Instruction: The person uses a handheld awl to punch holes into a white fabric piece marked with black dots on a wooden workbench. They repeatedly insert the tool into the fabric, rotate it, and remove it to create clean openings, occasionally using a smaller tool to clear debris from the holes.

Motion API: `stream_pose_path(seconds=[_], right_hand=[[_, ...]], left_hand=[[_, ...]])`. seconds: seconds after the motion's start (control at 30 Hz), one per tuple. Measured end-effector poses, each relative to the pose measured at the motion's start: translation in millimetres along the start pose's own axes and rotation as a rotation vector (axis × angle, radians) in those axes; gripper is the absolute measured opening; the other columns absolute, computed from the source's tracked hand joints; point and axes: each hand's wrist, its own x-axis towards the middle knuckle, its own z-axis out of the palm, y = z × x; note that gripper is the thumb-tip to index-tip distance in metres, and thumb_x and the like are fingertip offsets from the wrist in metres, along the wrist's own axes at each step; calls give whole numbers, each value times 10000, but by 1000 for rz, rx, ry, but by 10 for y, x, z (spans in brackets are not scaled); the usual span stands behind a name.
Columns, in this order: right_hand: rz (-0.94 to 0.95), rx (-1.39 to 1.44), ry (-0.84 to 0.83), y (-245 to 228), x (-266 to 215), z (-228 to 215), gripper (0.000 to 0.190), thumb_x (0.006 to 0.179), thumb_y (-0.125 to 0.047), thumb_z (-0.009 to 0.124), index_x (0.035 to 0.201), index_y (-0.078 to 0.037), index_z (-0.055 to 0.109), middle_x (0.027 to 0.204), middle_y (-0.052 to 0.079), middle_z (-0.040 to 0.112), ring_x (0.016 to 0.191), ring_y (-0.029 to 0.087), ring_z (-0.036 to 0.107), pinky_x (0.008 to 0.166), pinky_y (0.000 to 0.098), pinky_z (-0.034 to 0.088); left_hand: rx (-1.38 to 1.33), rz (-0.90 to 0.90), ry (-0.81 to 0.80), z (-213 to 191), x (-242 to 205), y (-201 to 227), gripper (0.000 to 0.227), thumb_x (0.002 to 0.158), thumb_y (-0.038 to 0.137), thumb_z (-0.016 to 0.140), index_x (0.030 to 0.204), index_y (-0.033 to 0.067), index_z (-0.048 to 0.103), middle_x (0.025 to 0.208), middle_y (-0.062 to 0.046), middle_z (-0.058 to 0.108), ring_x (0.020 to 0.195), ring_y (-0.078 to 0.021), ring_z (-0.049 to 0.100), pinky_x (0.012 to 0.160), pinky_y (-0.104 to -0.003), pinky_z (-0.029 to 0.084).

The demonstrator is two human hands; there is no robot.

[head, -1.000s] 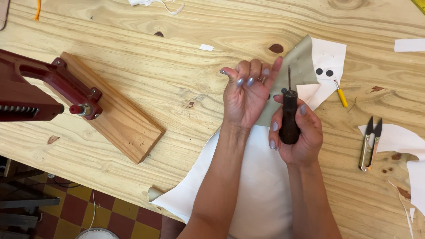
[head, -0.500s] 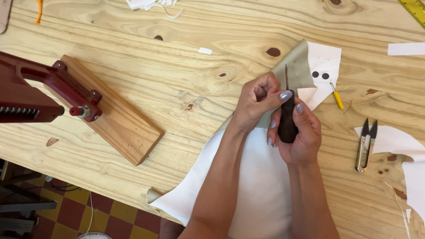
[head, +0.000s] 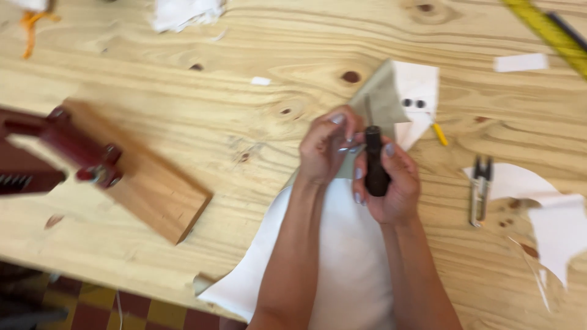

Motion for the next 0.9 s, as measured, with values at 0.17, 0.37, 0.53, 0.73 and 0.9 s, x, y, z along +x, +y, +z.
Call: stream_pose_path(seconds=[0.17,0.37,0.53,0.73,0.9], right_hand=[[-101,-16,85,-105,51,3,364,1030,-199,504,1238,73,627,634,234,558,316,274,542,263,310,414],[-381,-238,311,-683,178,-419,408,955,-200,591,1310,-4,642,812,212,642,471,241,596,380,288,453],[-576,-1184,630,-1831,405,-1245,384,1037,-67,612,1415,-123,646,940,12,723,632,67,512,573,219,471],[-754,-1902,839,-3028,801,-3051,332,780,-154,781,1111,-148,804,996,114,777,912,328,706,846,410,507],[-565,-2136,1056,-3112,843,-3988,262,875,-285,770,1107,-202,861,985,210,644,866,428,646,828,460,532]], left_hand=[[19,95,103,-203,79,-184,307,1020,184,507,725,108,472,580,43,315,544,-93,346,570,-234,287],[98,226,187,-113,85,-132,391,1093,258,475,724,138,424,501,46,255,486,-133,302,579,-256,300],[132,159,270,49,28,-3,403,999,401,604,720,162,439,534,39,267,519,-121,273,615,-285,279],[91,183,290,77,88,11,558,907,543,675,637,179,348,537,34,208,504,-124,231,559,-280,203],[-180,253,234,-111,61,63,637,811,607,711,564,208,280,481,32,192,524,-119,194,778,-282,377]])
